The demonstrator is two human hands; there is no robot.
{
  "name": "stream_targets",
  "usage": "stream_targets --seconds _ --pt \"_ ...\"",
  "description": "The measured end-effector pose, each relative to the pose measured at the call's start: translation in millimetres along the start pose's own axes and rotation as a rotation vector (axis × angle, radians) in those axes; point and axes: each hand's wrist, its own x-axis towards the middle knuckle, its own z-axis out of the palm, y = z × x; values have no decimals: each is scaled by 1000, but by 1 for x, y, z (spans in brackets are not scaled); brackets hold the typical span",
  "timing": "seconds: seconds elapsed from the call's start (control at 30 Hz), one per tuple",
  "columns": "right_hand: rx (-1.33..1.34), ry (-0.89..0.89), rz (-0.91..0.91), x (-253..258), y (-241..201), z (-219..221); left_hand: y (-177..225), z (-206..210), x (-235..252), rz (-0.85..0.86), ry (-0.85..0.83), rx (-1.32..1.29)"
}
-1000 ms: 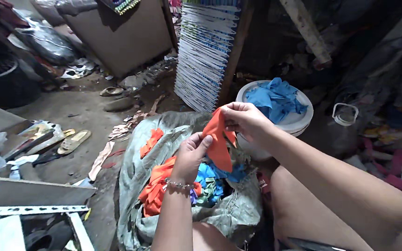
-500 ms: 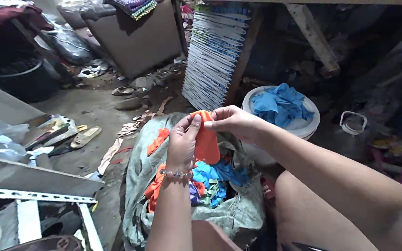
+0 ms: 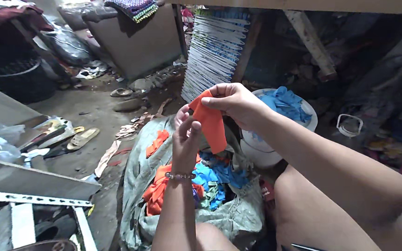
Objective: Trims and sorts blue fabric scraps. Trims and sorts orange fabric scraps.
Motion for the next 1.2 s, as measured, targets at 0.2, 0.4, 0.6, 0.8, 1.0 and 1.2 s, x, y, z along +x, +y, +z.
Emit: stream_targets --seconds 0.2,0.4,0.6,0.8,1.0,1.2 --pt "-7 12 -61 -3 -7 3 -20 4 -2 -94 -165 27" --pt "-9 29 -108 -2 -19 3 -25 14 -32 -423 280 -86" --pt "-34 -2 -133 -10 -15 3 -5 35 -72 -1013 426 -633" --pt "-67 -97 -200 -48 14 4 -9 34 -44 -1064 227 -1067" --pt "-272 -238 -296 -116 64 -10 -22 30 -28 -1157 391 -951" --pt "-337 -377 -358 -176 117 -34 -44 26 -30 -1083 465 -837"
